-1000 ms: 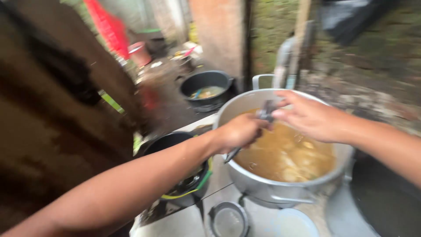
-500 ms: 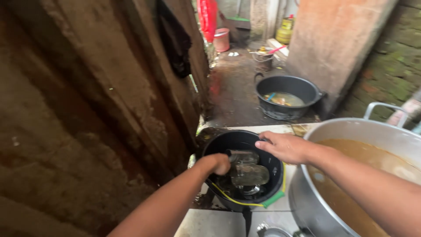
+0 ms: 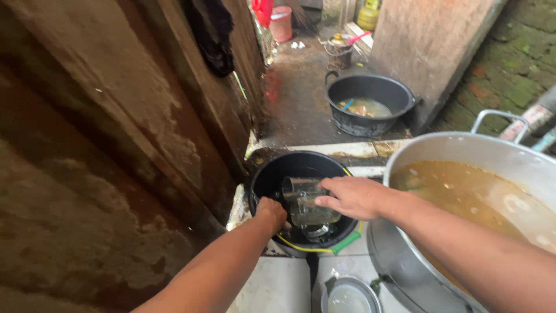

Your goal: Washing and rinsing various plates, bowls, and utensils in an outdoor area using buckets and running water.

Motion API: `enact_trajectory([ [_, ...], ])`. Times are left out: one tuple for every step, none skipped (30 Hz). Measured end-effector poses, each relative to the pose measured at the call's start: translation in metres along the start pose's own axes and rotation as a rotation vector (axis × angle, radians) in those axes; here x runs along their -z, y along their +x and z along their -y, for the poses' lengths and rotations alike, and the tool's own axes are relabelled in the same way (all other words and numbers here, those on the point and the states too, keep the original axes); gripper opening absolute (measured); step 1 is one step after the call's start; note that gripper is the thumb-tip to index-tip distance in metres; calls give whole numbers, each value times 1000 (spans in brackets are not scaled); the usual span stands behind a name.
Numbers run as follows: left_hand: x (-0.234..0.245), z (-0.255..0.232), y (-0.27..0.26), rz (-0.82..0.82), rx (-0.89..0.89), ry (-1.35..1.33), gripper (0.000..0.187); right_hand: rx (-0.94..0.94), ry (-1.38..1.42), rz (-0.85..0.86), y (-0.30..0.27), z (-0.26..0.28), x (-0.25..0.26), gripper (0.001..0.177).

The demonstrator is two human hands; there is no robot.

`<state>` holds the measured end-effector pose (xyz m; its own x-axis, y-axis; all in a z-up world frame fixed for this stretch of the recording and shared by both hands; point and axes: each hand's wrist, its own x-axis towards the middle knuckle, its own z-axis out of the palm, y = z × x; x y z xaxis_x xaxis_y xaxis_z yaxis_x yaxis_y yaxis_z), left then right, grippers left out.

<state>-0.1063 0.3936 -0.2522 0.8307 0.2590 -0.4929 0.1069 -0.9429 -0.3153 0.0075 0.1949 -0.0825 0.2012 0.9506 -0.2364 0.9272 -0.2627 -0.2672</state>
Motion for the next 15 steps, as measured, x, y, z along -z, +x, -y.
enact_trajectory([
  [-6,-2,11,4,-12,-1,31,-9,6,6,0,-1,-4,58],
  [-12,-3,21,-8,-14,10,32,33,13,-21,1,-2,-7,53],
  [-19,-3,30,-21,-17,21,32,75,19,-49,2,-2,-10,48],
  [-22,-3,34,-17,-21,20,32,72,23,-45,2,2,-11,48],
  [-26,-3,38,-56,-33,24,31,105,17,-63,1,6,-11,42],
  [-28,-4,42,-96,-46,30,30,136,12,-83,0,9,-11,37],
  [-27,-1,40,-93,-53,31,30,131,16,-81,1,11,-12,37],
  [-26,1,37,-85,-47,19,30,144,12,-87,1,13,-13,35],
  [-24,2,35,-76,-41,8,30,156,9,-94,1,15,-14,32],
  [-11,0,21,-76,-52,8,30,146,12,-91,0,17,-14,32],
  [2,-3,8,-65,-22,41,30,149,3,-104,-2,18,-15,31],
  [15,-6,-4,-56,7,74,29,150,-6,-117,-5,18,-15,30],
  [34,-13,-18,-58,-6,74,29,137,-4,-114,-9,16,-15,30],
  [53,-20,-33,-93,38,95,29,134,-10,-159,-12,14,-17,28],
  [71,-27,-47,-128,82,115,29,132,-18,-205,-16,12,-18,26],
])
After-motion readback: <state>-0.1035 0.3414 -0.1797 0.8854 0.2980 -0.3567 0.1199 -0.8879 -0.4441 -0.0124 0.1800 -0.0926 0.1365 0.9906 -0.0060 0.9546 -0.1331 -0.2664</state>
